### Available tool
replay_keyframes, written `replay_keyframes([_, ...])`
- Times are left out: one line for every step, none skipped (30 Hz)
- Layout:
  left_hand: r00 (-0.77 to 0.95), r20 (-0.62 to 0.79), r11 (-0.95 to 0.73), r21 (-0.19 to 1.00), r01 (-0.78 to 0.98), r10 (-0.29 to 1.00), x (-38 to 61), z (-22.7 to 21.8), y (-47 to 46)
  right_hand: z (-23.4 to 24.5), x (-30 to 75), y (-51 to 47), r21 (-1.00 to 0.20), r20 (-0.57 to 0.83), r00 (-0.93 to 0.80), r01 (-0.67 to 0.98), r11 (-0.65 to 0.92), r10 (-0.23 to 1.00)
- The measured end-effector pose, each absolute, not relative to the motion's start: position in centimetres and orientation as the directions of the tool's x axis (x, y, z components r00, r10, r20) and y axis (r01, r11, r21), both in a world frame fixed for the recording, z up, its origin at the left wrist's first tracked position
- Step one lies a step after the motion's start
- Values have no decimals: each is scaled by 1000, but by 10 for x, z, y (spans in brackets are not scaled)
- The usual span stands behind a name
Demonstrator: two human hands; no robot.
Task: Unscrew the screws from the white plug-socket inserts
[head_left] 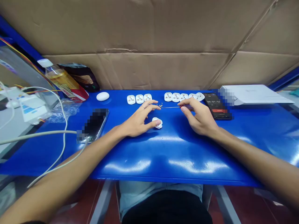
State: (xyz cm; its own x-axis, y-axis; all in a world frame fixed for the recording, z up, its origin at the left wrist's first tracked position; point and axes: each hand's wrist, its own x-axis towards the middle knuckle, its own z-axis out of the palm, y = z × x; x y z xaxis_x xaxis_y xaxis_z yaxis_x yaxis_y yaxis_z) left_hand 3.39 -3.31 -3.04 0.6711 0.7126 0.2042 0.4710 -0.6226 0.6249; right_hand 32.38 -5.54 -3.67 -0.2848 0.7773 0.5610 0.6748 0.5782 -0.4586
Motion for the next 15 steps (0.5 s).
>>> replay_keyframes([679,193,-624,622,474,708,34,-31,-33,-38,324,-54,-480,540,-283,670,566,793])
replay_keyframes([695,178,-630,615,474,697,35,-31,-33,-39,323,-54,-493,524,-284,667,558,803])
replay_keyframes([712,160,-636,609,474,683,35,-31,-32,-39,323,-54,-500,514,-286,666,553,809])
replay_keyframes([726,141,-640,604,475,673,36,-31,-32,-40,323,-54,-502,509,-289,666,552,811])
replay_keyframes([734,125,-640,601,479,667,36,-31,-32,-40,322,-54,-502,509,-290,665,553,811])
replay_keyframes([738,111,-636,601,484,666,37,-31,-31,-40,322,-55,-503,511,-290,663,555,810])
replay_keyframes([738,98,-631,601,491,667,38,-32,-30,-40,322,-55,-504,514,-289,660,557,807])
replay_keyframes([737,89,-626,601,497,670,39,-32,-30,-40,322,-55,-503,518,-290,657,561,805])
replay_keyframes([734,82,-621,602,502,674,40,-32,-29,-40,322,-55,-500,522,-293,655,566,801])
replay_keyframes([731,78,-616,603,507,678,41,-33,-29,-40,322,-55,-496,526,-297,654,571,797])
replay_keyframes([727,78,-612,605,509,682,42,-33,-29,-40,322,-55,-492,530,-298,654,574,794])
replay_keyframes([722,82,-609,607,511,687,43,-33,-29,-40,322,-55,-489,533,-297,655,576,792])
replay_keyframes([715,86,-604,610,513,694,44,-33,-29,-40,322,-55,-487,537,-295,657,576,790])
replay_keyframes([707,86,-598,612,518,702,45,-33,-29,-40,322,-55,-487,539,-289,659,573,791])
replay_keyframes([700,82,-591,611,527,709,45,-33,-29,-40,322,-55,-487,542,-281,662,569,792])
